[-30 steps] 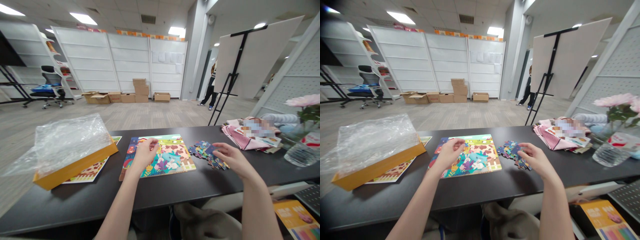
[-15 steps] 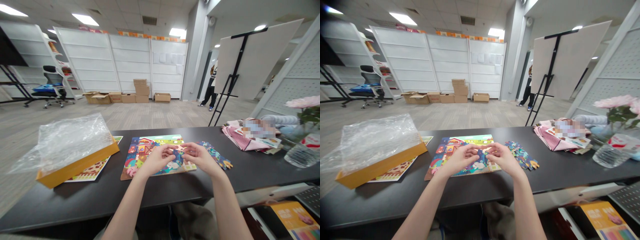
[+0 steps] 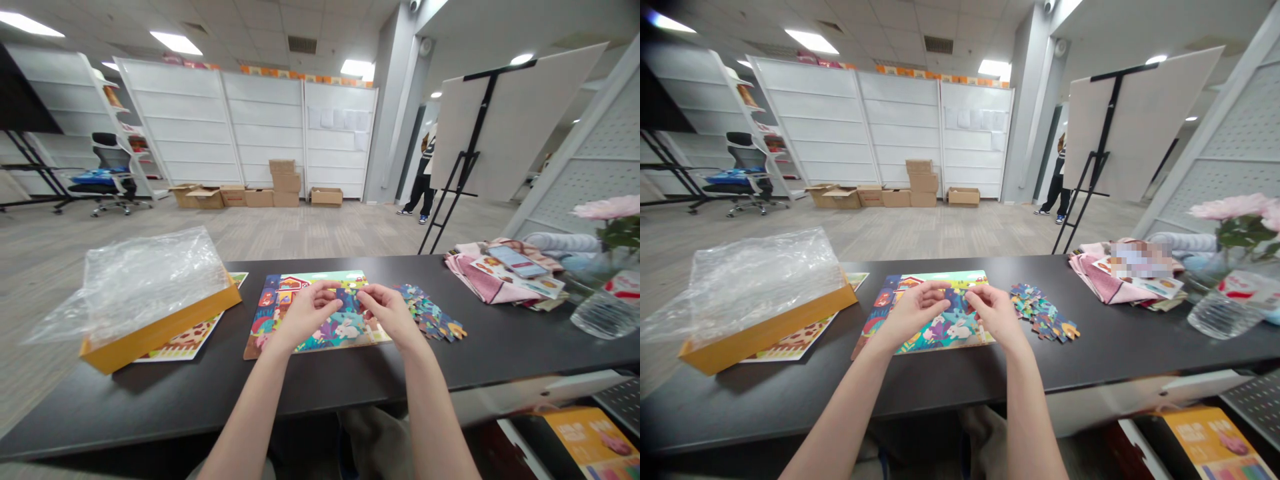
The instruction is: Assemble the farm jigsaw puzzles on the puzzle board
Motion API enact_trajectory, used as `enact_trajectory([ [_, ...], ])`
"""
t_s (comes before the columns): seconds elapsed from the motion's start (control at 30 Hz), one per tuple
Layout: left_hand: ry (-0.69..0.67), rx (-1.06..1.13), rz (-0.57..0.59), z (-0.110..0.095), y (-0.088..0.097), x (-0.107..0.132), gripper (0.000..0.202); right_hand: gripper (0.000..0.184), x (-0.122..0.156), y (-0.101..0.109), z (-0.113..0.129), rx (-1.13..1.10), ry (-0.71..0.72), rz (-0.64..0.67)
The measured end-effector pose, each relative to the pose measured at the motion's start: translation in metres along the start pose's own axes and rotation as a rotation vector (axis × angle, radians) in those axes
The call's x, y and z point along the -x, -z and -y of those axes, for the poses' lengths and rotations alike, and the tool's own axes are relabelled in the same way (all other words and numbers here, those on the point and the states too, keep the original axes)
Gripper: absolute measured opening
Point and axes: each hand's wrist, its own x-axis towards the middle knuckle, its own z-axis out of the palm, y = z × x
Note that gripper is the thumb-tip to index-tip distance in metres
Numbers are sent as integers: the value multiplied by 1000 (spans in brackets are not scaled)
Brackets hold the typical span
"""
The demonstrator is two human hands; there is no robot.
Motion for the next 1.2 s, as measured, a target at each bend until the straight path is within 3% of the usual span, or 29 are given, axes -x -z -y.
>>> enact_trajectory([
  [0.4,-16,-22,-10,3,16,12,37,33,-2,-15,-1,15,49,58],
  [0.6,-60,-39,-4,4,23,16,39,38,-2,-21,0,-43,15,75],
  [0.83,-10,-23,-30,2,27,21,43,45,0,-19,3,-70,-53,79],
  [1.07,41,4,-46,0,30,25,39,39,2,-22,1,-33,-49,155],
  [1.2,61,5,22,5,31,27,40,40,1,-26,3,-42,-24,182],
])
